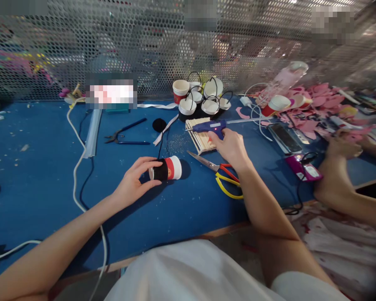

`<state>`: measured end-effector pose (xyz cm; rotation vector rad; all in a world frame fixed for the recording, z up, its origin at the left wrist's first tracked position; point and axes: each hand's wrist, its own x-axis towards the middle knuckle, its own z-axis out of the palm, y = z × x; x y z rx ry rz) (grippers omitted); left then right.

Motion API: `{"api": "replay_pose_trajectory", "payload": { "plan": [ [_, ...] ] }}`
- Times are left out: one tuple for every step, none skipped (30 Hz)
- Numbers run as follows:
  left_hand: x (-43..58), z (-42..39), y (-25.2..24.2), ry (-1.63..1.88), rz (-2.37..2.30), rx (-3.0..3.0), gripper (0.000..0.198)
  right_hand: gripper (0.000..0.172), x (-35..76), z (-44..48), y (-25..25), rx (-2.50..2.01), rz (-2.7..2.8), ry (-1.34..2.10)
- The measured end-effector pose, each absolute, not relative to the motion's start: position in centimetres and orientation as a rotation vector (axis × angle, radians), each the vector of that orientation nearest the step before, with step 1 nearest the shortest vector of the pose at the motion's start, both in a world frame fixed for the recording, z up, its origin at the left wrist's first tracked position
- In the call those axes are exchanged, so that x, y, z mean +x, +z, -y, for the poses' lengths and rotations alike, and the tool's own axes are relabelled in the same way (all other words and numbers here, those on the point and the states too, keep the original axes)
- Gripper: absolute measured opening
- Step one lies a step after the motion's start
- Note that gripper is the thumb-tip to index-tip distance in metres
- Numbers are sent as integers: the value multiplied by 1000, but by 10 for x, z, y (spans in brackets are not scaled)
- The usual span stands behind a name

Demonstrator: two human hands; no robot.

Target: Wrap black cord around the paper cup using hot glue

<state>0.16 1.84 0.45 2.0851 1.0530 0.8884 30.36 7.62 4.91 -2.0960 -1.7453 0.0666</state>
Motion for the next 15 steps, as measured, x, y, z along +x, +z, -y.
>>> {"api": "replay_pose_trajectory", "payload": {
  "plan": [
    [1,-18,5,890,-1052,2088,41,42,304,-78,48,-2113,1750,39],
    [1,-18,5,890,-1050,2090,41,42,303,-81,47,-2132,1753,15],
    [1,-18,5,889,-1048,2093,41,42,303,-82,45,-2159,1753,-4],
    [1,-18,6,887,-1047,2096,41,43,303,-84,44,-2195,1755,-22],
    [1,-18,6,886,-1046,2099,41,43,303,-85,43,-2236,1757,-45],
    [1,-18,6,884,-1046,2102,41,43,303,-85,43,-2272,1762,-85],
    [1,-18,6,880,-1046,2105,41,41,302,-85,44,-2293,1770,-144],
    [1,-18,6,875,-1046,2107,41,39,300,-83,46,-2289,1779,-217],
    [1,-19,6,871,-1044,2109,41,36,297,-80,48,-2252,1792,-284],
    [1,-18,6,867,-1040,2111,41,33,293,-77,51,-2180,1815,-322],
    [1,-18,6,866,-1034,2114,41,31,287,-74,55,-2077,1853,-310],
    [1,-18,6,869,-1026,2122,41,31,280,-70,58,-1953,1905,-241],
    [2,-17,7,868,-1018,2137,40,32,271,-67,60,-1811,1973,-109],
    [2,-16,8,869,-1011,2159,39,34,260,-64,62,-1662,2047,73],
    [2,-15,10,867,-1006,2186,38,39,250,-63,62,-1544,2101,284]
  ]
}}
